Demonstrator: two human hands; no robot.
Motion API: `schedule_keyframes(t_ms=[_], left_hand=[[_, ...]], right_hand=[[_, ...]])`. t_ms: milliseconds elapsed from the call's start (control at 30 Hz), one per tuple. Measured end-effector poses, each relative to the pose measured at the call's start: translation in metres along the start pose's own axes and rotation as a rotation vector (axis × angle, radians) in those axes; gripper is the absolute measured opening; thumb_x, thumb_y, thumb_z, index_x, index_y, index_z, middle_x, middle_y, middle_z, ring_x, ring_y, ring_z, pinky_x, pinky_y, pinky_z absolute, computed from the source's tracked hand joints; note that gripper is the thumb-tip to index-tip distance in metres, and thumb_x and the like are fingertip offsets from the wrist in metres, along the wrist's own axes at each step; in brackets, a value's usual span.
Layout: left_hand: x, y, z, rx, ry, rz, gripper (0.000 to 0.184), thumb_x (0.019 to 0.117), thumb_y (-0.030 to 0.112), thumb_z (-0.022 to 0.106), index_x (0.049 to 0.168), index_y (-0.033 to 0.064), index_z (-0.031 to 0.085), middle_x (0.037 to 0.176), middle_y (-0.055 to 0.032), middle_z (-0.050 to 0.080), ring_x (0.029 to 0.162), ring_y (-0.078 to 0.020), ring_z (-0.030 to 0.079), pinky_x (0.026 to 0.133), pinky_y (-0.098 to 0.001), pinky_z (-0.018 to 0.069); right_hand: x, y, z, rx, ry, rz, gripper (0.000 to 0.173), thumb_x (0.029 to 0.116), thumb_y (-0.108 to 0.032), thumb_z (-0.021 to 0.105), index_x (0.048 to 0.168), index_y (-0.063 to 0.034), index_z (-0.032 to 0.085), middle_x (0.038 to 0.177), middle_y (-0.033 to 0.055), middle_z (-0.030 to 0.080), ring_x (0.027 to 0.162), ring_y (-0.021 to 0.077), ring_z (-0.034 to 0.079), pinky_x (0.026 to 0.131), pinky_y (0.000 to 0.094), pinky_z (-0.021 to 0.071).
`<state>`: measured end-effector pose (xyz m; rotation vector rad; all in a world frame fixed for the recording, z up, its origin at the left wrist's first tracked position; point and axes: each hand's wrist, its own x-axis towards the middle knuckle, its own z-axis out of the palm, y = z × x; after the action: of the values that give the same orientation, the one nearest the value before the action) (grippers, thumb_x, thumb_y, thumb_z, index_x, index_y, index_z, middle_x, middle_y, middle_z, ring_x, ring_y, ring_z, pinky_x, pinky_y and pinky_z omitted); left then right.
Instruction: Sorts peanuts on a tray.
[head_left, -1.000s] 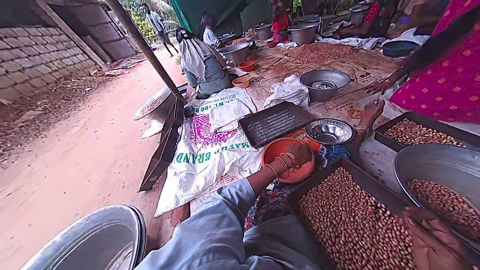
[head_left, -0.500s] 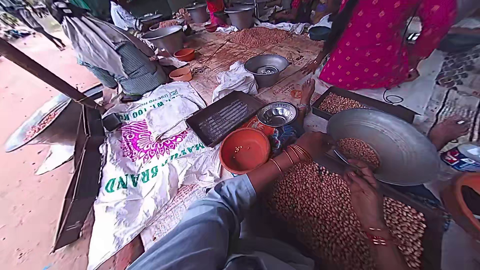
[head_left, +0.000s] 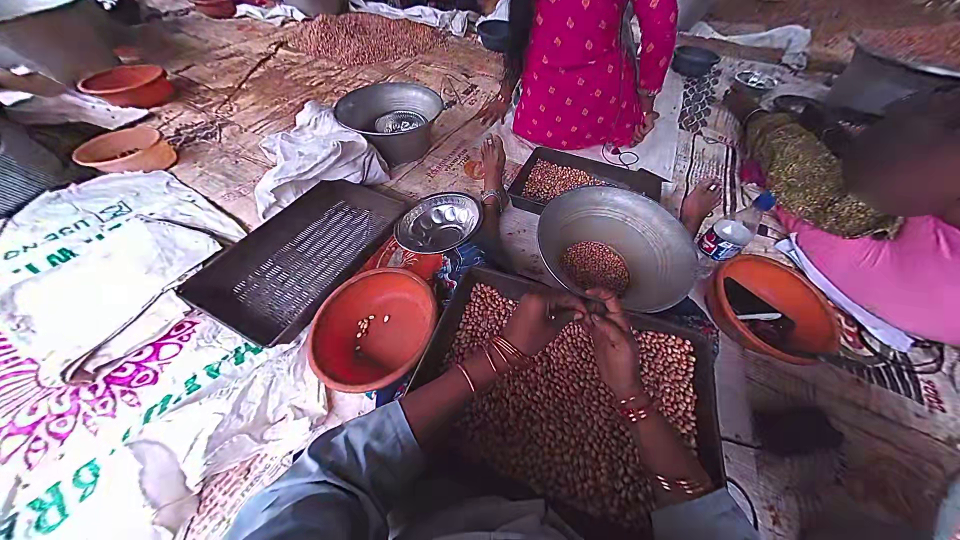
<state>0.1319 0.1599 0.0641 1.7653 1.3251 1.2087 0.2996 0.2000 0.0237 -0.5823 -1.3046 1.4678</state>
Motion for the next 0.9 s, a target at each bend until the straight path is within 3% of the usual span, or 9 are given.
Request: schedule_keyframes(t_ms=[200, 467, 667, 900], left_hand=[[-0.006, 0.002, 0.004, 0.078, 0.093, 0.128, 0.015, 0.098, 0.012, 0.068, 0.104, 0.0024, 0.078, 0.101, -0.0078, 0.078, 0.095, -0.0101, 0.074, 0.093, -0.0281, 0.0582], [-0.01, -0.001, 0.005, 0.159, 0.107, 0.147, 0.015, 0.0988, 0.014, 0.067, 0.103, 0.0045, 0.078, 0.101, -0.0068, 0.078, 0.096, -0.0134, 0.075, 0.093, -0.0326, 0.0588], [-0.011, 0.001, 0.007, 0.236, 0.113, 0.13, 0.015, 0.0992, 0.015, 0.066, 0.103, 0.0062, 0.078, 0.102, -0.0068, 0.078, 0.094, -0.0166, 0.075, 0.09, -0.0366, 0.0597], [-0.012, -0.002, 0.009, 0.252, 0.136, 0.099, 0.016, 0.0994, 0.014, 0.065, 0.104, 0.0059, 0.079, 0.101, -0.0075, 0.078, 0.092, -0.0182, 0.076, 0.088, -0.0389, 0.0597]], right_hand=[[-0.002, -0.001, -0.001, -0.045, -0.051, -0.084, 0.035, 0.0965, -0.003, 0.042, 0.126, -0.0147, 0.056, 0.092, -0.0112, 0.066, 0.087, 0.0, 0.062, 0.087, 0.0216, 0.0516], [-0.004, -0.002, 0.001, -0.14, -0.079, -0.132, 0.031, 0.0982, -0.004, 0.045, 0.126, -0.0126, 0.055, 0.095, -0.0118, 0.064, 0.09, 0.0002, 0.061, 0.087, 0.0209, 0.0508], [-0.005, -0.003, 0.001, -0.258, -0.082, -0.141, 0.032, 0.0964, -0.001, 0.042, 0.126, -0.0052, 0.052, 0.096, -0.0079, 0.061, 0.092, 0.0015, 0.06, 0.089, 0.0221, 0.0501], [-0.006, -0.001, -0.001, -0.404, -0.098, -0.164, 0.038, 0.094, -0.005, 0.05, 0.132, 0.0029, 0.049, 0.103, 0.0032, 0.063, 0.099, 0.0079, 0.062, 0.092, 0.0264, 0.0519]])
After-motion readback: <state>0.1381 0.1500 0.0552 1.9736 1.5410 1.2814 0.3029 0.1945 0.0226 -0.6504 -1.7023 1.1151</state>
